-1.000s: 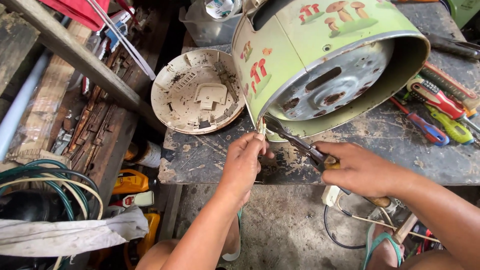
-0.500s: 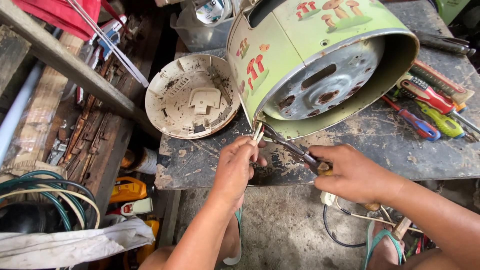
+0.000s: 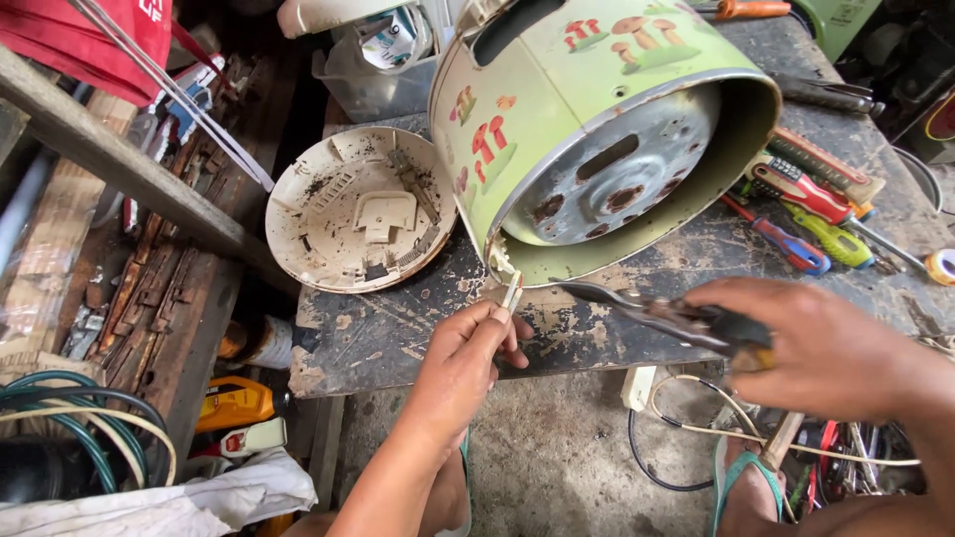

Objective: Disassembling and inspecting the internal components of a rice cooker for repair

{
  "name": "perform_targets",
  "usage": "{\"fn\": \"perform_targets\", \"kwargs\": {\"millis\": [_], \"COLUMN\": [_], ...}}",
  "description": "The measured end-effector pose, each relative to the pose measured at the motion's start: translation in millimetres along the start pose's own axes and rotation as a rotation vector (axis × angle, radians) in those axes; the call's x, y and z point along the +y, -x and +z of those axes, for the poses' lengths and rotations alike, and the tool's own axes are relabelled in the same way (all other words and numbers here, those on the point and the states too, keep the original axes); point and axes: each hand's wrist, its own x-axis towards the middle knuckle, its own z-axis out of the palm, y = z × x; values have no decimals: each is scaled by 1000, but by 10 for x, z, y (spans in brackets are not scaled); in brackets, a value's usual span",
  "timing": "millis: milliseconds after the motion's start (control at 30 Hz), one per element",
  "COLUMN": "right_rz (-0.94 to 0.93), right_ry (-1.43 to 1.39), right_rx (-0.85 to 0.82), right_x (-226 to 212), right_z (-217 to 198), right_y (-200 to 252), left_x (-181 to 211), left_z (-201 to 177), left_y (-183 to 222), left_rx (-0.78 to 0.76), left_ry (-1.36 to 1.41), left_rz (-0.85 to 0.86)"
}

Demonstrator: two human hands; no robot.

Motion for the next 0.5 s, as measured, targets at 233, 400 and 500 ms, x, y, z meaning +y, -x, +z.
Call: {"fn": "perform_targets", "kwargs": {"millis": [233,400,500], "right_rz": [-59,200,464], "right_ry": [-376,-143,121], "right_rx": [702,857,703], "right_x": [798,1301,1181], "right_z": [-237,-273,-393], "right_y": [114,-317,-487], "left_x": [-16,55,68], "left_z": [85,320,491], "left_y": [52,111,98], "left_rx": [-65,-65,-77], "left_ry": [-75,-25,56], "left_rz": [107,-59,-112]}}
